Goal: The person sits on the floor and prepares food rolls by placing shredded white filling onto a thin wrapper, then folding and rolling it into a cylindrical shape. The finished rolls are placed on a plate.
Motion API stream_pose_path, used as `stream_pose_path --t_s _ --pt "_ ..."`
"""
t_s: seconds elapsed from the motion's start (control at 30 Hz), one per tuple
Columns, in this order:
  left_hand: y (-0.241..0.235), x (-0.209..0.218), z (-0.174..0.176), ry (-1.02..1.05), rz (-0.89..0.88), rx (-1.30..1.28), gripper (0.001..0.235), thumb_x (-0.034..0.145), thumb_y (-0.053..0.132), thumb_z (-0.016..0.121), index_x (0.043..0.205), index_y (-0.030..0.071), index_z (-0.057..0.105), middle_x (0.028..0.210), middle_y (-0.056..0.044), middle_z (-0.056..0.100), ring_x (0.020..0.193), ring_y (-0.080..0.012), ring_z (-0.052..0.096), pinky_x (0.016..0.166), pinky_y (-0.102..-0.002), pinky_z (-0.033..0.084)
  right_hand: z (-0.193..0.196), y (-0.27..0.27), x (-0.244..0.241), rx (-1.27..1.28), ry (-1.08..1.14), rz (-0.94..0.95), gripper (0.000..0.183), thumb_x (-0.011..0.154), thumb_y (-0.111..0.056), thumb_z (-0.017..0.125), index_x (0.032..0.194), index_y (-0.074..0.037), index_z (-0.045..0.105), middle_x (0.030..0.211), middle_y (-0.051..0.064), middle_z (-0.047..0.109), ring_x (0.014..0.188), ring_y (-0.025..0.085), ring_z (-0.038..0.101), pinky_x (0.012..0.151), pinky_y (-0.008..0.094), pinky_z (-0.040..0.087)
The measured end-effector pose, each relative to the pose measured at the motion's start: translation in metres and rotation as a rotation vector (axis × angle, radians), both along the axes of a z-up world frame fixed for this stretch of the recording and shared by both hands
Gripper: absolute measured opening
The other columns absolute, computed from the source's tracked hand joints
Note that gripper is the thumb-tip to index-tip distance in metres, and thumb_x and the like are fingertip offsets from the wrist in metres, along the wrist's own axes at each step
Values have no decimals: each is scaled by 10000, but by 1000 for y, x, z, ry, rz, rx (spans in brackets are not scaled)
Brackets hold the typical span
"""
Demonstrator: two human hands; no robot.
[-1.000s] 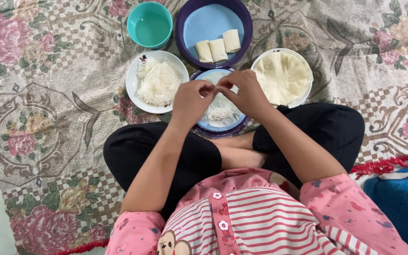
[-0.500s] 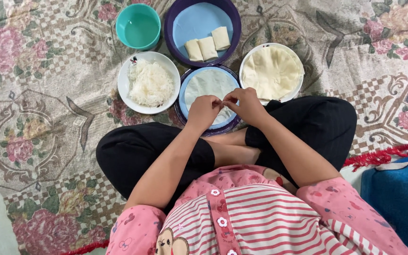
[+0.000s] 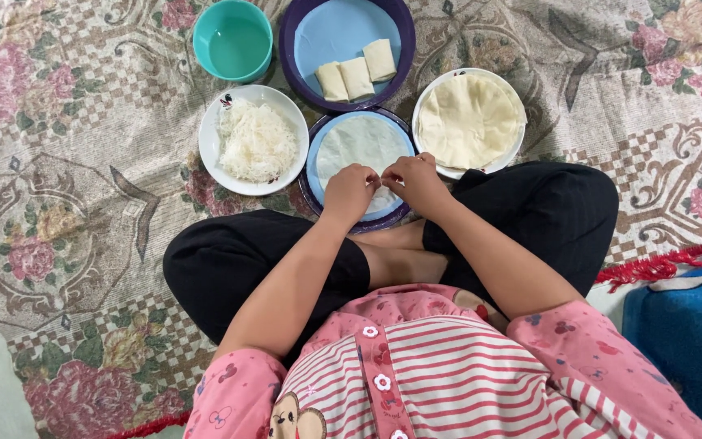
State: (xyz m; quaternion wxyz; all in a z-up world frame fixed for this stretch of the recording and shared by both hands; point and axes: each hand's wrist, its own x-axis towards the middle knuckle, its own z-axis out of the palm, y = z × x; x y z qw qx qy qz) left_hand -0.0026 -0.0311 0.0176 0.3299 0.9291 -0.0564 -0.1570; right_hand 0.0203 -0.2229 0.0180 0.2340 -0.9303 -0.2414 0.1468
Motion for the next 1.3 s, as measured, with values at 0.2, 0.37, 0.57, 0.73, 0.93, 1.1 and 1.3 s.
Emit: stream_pose_path --t_s 0.2,0.37,0.57,0.73,0.93,1.1,1.3 --pt "-3 0 -16 -155 -68 200 139 949 218 698 885 168 810 841 -53 704 928 -283 695 919 -428 475 -46 0 1 -62 -124 39 112 963 -279 716 1039 -204 749 918 15 706 912 221 683 1018 448 340" --pt "-3 -1 -28 -237 -145 272 141 942 202 697 886 133 806 859 -77 696 969 -302 670 913 -431 435 -67 0 0 -84 -194 69 129 947 -253 711 1051 -184 742 942 42 698 941 243 665 1053 480 332" --pt "-5 -2 -20 -276 -191 321 96 911 185 738 898 106 790 862 -77 675 968 -300 651 893 -420 389 -69 2 -7 -141 -193 77 168 940 -219 706 1097 -186 753 991 43 719 970 238 664 1091 508 325" --pt "-2 -4 -19 -248 -177 291 89 894 173 769 952 108 790 902 -79 678 1000 -301 643 919 -431 372 -50 2 -12 -136 -161 78 234 933 -267 681 1146 -190 740 1032 48 714 1011 242 658 1094 521 320" --pt "0 -8 -18 -274 -164 309 143 862 209 811 947 97 787 873 -78 665 923 -288 645 870 -413 361 -31 1 -15 -123 -167 61 321 920 -304 696 1200 -151 729 1063 68 722 1025 252 652 1123 554 267" --pt "-3 -12 -29 -316 -193 329 217 841 272 823 970 104 774 895 -82 664 930 -300 650 864 -430 372 -33 2 -16 -178 -196 116 351 917 -347 720 1204 -146 740 1072 72 727 1029 254 647 1129 573 269" --pt "-6 -9 -34 -322 -191 356 110 847 219 795 901 125 774 853 -56 653 915 -284 654 924 -450 367 -61 4 -13 -161 -370 127 235 857 -323 790 1046 -183 786 901 34 708 912 225 636 1084 521 316"
